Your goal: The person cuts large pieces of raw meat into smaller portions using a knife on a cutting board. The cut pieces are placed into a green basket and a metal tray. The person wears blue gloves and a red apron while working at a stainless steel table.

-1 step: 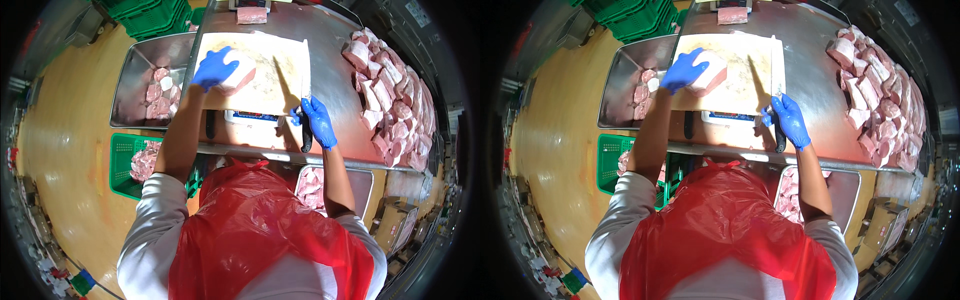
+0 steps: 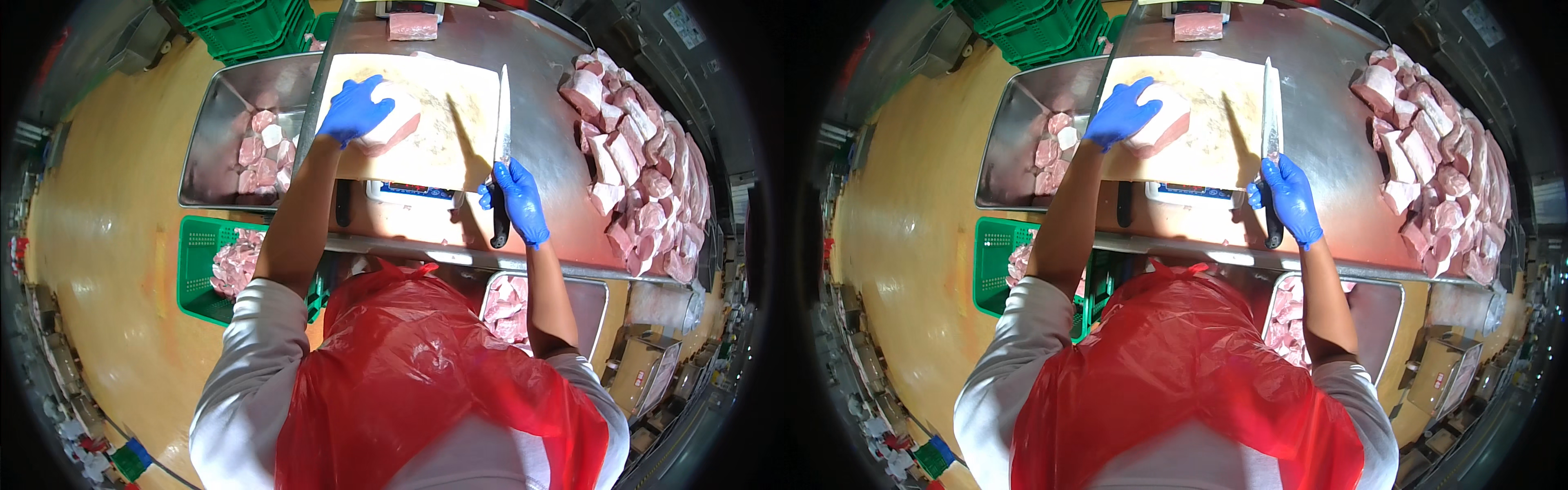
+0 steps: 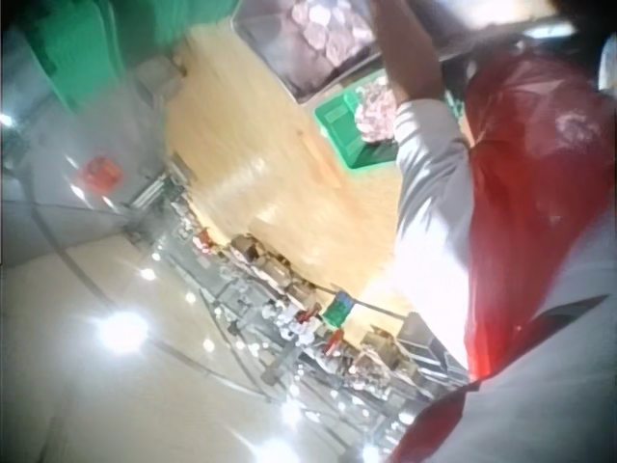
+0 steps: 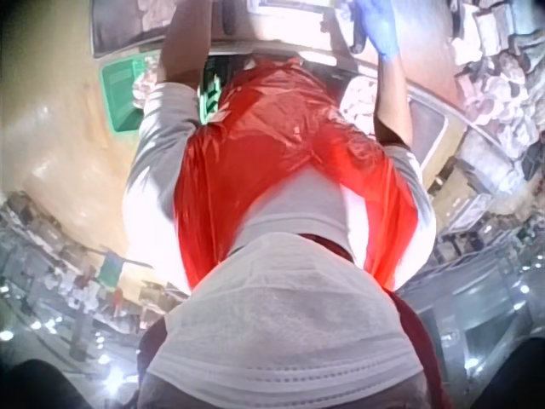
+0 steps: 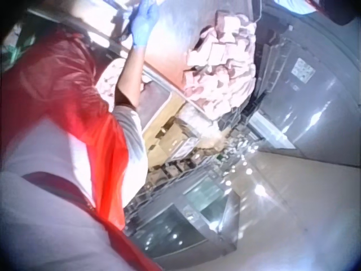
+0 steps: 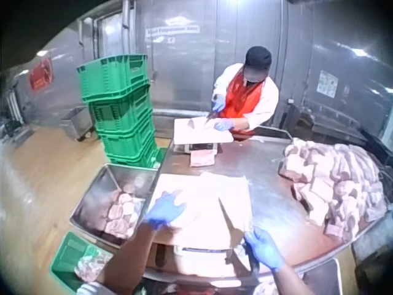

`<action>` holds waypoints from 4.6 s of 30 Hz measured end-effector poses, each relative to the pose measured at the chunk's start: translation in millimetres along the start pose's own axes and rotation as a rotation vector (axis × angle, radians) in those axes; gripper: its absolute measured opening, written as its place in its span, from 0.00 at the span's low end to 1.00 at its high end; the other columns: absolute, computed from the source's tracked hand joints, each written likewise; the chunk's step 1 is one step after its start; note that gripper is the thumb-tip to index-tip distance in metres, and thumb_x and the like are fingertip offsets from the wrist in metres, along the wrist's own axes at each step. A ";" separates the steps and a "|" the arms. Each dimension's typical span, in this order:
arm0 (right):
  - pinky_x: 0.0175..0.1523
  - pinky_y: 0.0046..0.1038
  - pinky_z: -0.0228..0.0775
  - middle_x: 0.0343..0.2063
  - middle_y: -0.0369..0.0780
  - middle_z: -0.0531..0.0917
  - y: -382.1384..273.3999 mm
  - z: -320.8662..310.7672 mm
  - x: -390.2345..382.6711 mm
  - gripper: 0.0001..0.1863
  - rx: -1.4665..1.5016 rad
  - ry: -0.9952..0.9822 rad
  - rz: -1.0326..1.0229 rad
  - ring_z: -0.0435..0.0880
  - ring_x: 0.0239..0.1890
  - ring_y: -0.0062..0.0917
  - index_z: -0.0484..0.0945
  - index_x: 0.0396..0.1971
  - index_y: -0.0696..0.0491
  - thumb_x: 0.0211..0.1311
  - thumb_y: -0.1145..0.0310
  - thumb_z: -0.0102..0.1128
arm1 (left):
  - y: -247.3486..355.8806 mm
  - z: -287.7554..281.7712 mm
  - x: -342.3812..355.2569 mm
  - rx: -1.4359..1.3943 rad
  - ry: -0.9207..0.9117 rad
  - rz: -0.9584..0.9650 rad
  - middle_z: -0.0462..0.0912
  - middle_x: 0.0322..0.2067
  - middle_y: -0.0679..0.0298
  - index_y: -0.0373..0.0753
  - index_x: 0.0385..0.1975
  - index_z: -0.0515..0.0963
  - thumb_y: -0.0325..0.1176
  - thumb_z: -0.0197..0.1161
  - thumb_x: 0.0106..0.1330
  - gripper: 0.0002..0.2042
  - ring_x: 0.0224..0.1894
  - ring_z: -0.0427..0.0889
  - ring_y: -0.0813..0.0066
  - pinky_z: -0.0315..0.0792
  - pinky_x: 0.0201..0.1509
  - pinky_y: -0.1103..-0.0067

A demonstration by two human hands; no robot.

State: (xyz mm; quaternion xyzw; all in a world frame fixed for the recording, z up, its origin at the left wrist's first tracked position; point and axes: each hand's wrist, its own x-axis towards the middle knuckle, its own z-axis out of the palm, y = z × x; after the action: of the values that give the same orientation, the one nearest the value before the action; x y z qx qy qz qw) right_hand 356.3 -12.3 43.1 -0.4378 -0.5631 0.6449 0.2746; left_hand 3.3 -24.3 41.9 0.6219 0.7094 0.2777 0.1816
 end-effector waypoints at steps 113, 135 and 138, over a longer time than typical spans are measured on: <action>0.28 0.19 0.68 0.24 0.35 0.78 -77.5 134.4 5.1 0.12 -0.579 -0.365 -0.192 0.75 0.22 0.14 0.75 0.39 0.57 0.77 0.64 0.50 | -103.8 -25.0 -220.9 0.221 0.910 -0.011 0.83 0.45 0.46 0.36 0.54 0.76 0.26 0.58 0.68 0.14 0.44 0.83 0.51 0.77 0.51 0.65; 0.33 0.48 0.74 0.26 0.55 0.83 -19.1 91.9 57.8 0.09 -1.155 0.007 -0.671 0.83 0.28 0.52 0.71 0.41 0.56 0.71 0.66 0.53 | 37.4 79.8 -124.9 -0.247 0.381 0.317 0.67 0.63 0.35 0.29 0.54 0.74 0.23 0.62 0.59 0.21 0.64 0.70 0.39 0.68 0.66 0.61; 0.33 0.47 0.76 0.30 0.54 0.84 -33.7 113.9 75.7 0.10 -1.256 -0.073 -0.712 0.85 0.30 0.50 0.72 0.45 0.55 0.69 0.67 0.51 | 31.1 76.7 -154.5 -0.142 0.563 0.244 0.75 0.55 0.42 0.32 0.47 0.76 0.24 0.60 0.63 0.13 0.58 0.76 0.45 0.72 0.61 0.63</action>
State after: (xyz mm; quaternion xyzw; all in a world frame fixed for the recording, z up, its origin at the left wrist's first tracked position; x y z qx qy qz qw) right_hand 216.8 3.8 54.3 -0.2812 -0.9447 0.0854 0.1456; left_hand 98.6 -161.0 -12.2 0.5867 0.6309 0.5075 -0.0137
